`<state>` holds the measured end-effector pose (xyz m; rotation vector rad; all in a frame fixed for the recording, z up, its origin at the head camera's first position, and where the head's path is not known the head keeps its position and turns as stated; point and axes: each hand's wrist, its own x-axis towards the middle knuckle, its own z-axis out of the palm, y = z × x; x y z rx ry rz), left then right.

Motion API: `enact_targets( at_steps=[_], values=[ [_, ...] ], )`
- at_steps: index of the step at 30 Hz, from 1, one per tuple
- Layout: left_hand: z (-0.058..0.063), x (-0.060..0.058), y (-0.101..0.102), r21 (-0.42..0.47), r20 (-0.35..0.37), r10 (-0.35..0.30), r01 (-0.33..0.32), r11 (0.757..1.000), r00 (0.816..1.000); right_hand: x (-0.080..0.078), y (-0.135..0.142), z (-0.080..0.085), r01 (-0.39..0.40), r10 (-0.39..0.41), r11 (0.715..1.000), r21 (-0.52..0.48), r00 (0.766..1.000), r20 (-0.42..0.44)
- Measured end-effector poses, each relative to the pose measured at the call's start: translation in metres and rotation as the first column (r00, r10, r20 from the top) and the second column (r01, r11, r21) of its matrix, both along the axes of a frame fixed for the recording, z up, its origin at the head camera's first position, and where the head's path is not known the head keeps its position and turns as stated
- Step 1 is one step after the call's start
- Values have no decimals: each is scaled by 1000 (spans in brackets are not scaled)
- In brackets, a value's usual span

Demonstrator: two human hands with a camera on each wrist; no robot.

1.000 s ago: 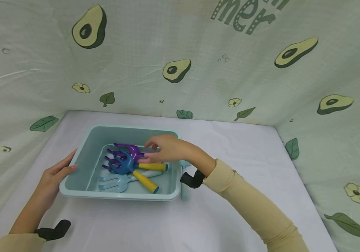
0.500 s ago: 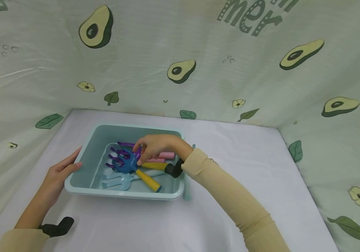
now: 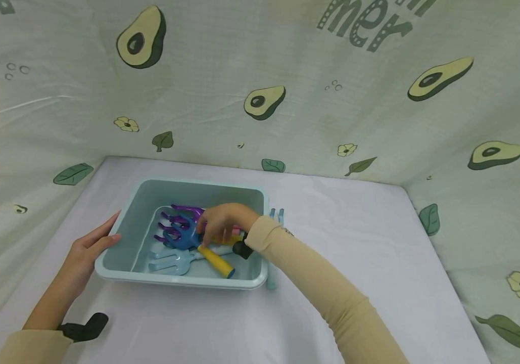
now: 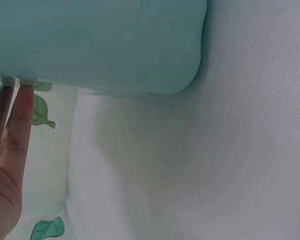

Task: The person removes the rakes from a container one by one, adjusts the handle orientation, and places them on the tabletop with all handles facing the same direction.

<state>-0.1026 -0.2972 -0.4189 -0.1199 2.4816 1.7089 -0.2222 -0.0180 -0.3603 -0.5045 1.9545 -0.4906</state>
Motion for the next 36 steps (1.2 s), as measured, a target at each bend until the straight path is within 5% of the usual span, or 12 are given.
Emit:
enact_targets(
  at_steps=[8, 23, 36],
  values=[
    [0, -1, -1, -86, 6, -1, 1, 996, 1000, 4, 1, -12, -30, 29, 998, 60, 999, 12],
    [0, 0, 0, -74, -19, -5, 3, 997, 1000, 7, -3, -25, -142, 132, 971, 193, 989, 61],
    [1, 0, 1, -46, -18, -4, 3, 999, 1000, 10, -5, -32, -56, 18, 976, 209, 983, 183]
  ],
)
